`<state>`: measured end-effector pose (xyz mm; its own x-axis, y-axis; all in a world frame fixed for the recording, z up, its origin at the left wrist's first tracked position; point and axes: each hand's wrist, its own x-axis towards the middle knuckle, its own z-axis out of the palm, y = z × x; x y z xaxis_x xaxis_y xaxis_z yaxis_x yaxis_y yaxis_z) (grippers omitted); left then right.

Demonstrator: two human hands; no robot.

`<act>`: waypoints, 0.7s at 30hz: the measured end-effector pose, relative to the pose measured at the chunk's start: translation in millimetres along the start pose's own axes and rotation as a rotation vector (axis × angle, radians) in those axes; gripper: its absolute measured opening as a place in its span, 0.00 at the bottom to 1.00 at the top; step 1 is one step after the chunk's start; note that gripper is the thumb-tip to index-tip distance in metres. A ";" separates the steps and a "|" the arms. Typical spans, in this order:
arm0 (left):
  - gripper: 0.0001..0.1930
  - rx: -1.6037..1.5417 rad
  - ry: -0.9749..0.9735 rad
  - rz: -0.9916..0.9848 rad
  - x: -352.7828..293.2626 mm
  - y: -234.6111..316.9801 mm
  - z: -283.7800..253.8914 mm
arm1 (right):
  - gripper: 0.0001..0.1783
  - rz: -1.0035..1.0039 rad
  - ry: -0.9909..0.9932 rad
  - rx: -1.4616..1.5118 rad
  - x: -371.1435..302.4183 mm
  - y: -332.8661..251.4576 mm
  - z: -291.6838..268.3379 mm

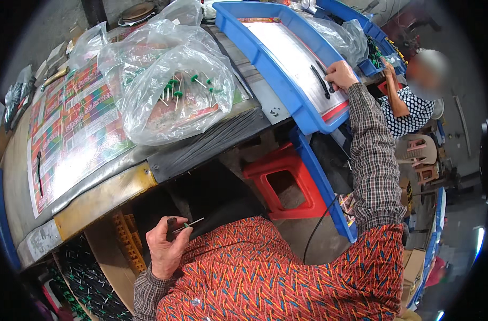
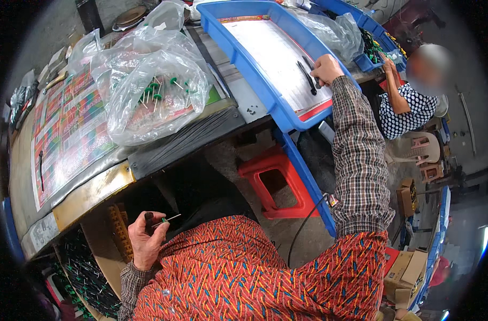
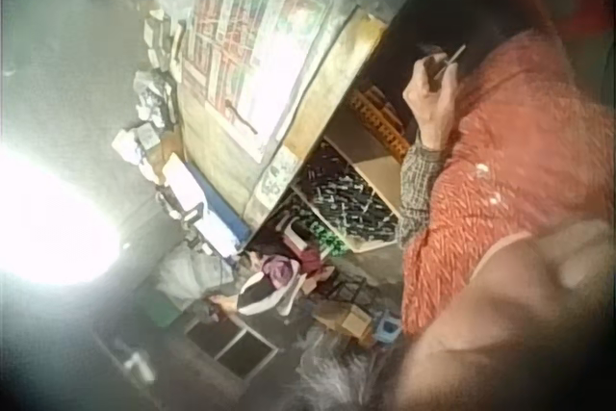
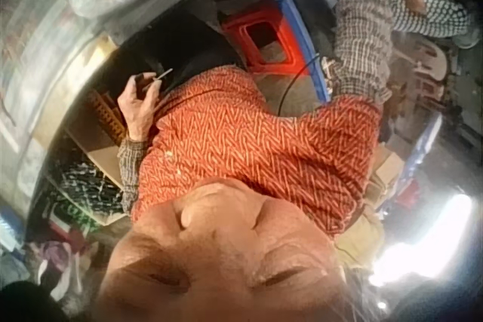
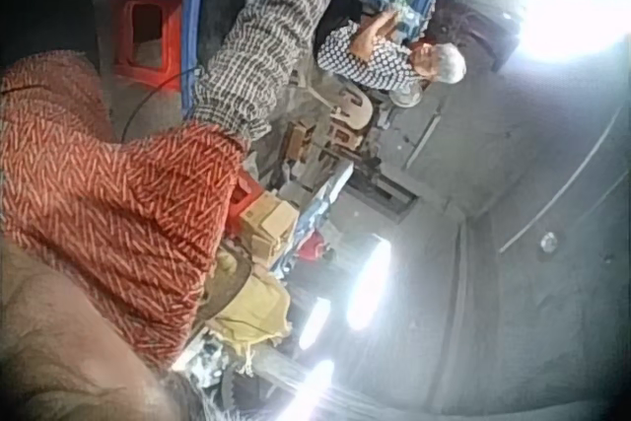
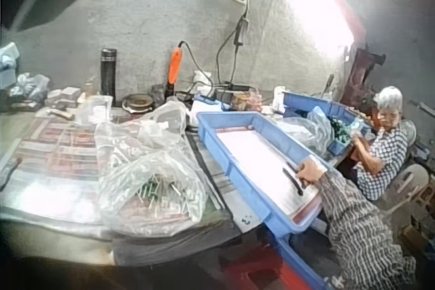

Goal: The person assembles small plastic components by hand, sliding a plastic pin into a plastic bracket.

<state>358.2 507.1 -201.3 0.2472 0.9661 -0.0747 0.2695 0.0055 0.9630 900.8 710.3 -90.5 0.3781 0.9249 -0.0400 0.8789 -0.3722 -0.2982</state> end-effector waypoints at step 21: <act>0.09 -0.391 0.064 -0.091 -8.7 24.2 -32.3 | 0.07 -0.257 -0.550 1.167 -241.1 -189.0 85.5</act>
<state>332.5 507.1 -169.0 0.1771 0.9712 -0.1596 -0.0902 0.1775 0.9800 618.7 564.3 -106.0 -0.1718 0.9726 -0.1564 0.0367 -0.1523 -0.9876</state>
